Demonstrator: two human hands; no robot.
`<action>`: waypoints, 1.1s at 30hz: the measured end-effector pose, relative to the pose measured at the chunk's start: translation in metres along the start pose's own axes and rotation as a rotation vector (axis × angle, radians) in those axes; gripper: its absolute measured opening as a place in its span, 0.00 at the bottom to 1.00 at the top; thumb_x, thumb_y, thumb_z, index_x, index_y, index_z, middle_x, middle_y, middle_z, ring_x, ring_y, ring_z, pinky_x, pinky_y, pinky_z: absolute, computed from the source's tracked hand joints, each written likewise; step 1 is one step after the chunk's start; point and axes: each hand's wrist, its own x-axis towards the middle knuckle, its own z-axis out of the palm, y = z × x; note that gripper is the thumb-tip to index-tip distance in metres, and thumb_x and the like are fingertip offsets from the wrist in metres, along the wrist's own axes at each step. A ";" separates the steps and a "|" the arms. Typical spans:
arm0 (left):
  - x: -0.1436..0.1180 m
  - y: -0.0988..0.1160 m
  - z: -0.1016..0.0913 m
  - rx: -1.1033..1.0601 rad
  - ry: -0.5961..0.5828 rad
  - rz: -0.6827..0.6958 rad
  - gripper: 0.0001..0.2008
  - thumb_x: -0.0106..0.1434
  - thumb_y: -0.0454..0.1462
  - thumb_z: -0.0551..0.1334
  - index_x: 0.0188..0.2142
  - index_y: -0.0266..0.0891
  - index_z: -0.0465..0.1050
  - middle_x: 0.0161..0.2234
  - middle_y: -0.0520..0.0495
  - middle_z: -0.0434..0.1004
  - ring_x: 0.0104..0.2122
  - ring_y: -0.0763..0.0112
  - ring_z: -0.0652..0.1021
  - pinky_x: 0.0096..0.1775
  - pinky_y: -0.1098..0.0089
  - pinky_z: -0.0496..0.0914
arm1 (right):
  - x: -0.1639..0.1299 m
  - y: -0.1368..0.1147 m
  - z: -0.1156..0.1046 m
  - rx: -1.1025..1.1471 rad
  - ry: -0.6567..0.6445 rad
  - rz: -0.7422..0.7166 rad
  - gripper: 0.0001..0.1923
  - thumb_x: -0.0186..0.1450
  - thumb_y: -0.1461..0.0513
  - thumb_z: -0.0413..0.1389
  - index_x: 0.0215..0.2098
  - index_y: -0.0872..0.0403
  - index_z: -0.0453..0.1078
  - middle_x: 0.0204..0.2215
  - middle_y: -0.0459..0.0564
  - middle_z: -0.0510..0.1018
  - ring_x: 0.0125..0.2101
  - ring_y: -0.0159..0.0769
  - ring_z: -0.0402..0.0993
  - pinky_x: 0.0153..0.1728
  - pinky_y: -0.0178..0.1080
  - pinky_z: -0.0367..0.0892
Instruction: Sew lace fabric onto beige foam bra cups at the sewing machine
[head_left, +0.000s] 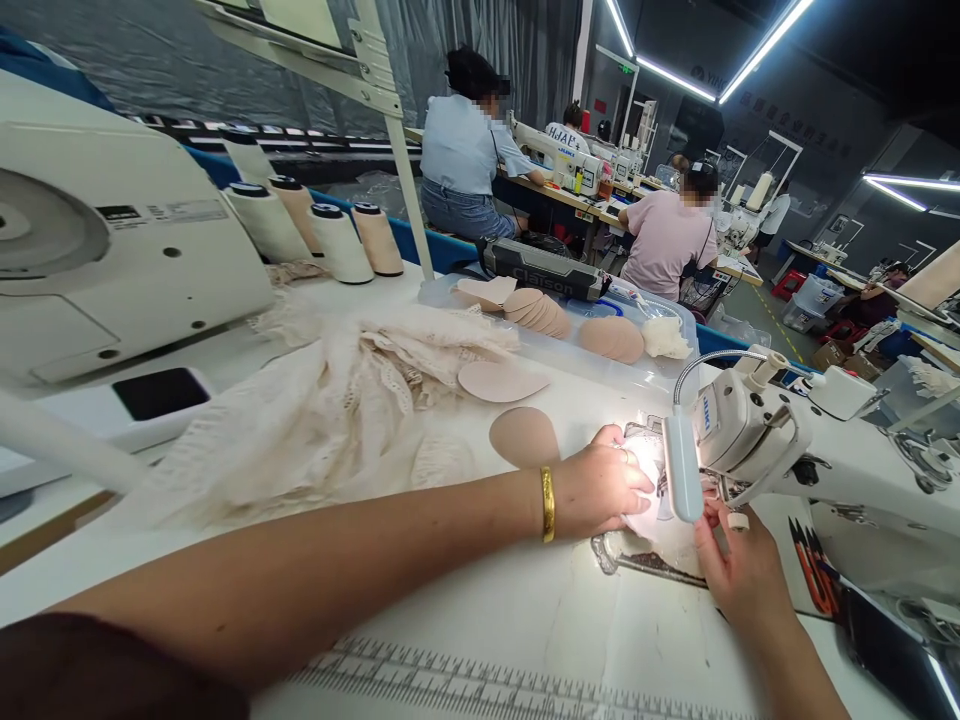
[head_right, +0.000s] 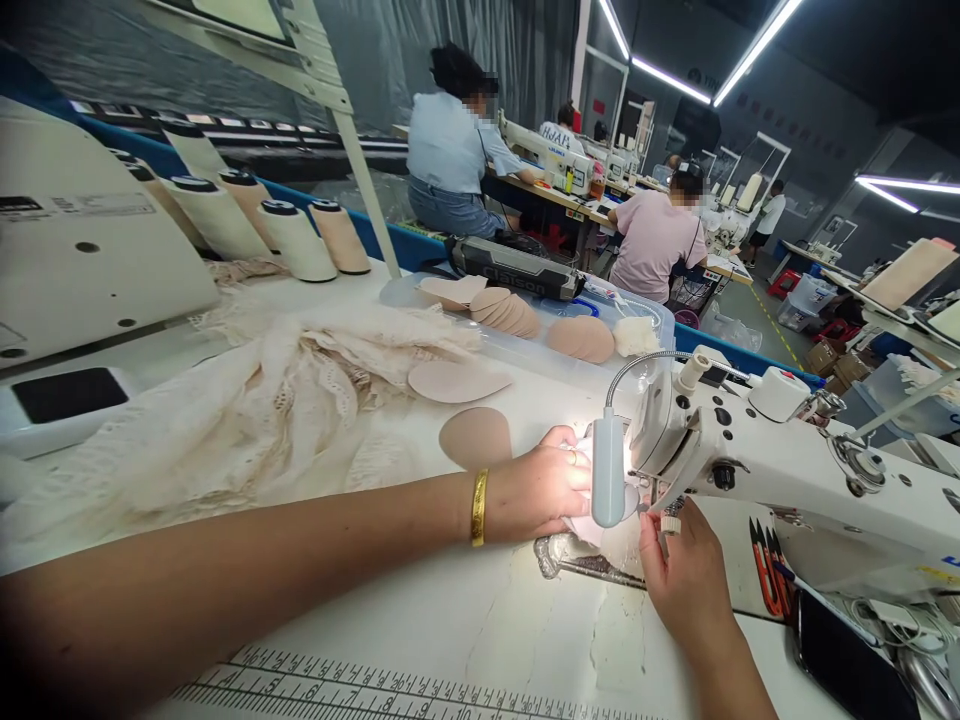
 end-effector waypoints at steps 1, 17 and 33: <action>0.000 0.000 0.000 0.013 0.007 -0.001 0.02 0.59 0.33 0.67 0.32 0.42 0.76 0.34 0.48 0.80 0.35 0.64 0.73 0.51 0.52 0.51 | 0.000 0.000 0.000 -0.006 -0.011 -0.009 0.11 0.74 0.59 0.48 0.45 0.52 0.71 0.38 0.54 0.81 0.40 0.45 0.78 0.39 0.44 0.74; 0.000 0.026 -0.015 0.124 0.002 0.056 0.08 0.59 0.38 0.70 0.27 0.39 0.74 0.28 0.52 0.76 0.28 0.67 0.72 0.48 0.50 0.59 | 0.001 -0.016 -0.002 0.094 -0.260 -0.143 0.13 0.74 0.63 0.46 0.45 0.49 0.73 0.35 0.50 0.77 0.35 0.39 0.76 0.38 0.40 0.70; 0.010 0.008 -0.011 0.184 -0.011 -0.072 0.05 0.59 0.38 0.70 0.33 0.40 0.78 0.34 0.48 0.79 0.35 0.61 0.75 0.50 0.52 0.56 | -0.001 0.004 0.014 -0.134 -0.158 -0.115 0.14 0.75 0.62 0.44 0.48 0.50 0.72 0.37 0.51 0.79 0.31 0.39 0.74 0.32 0.39 0.68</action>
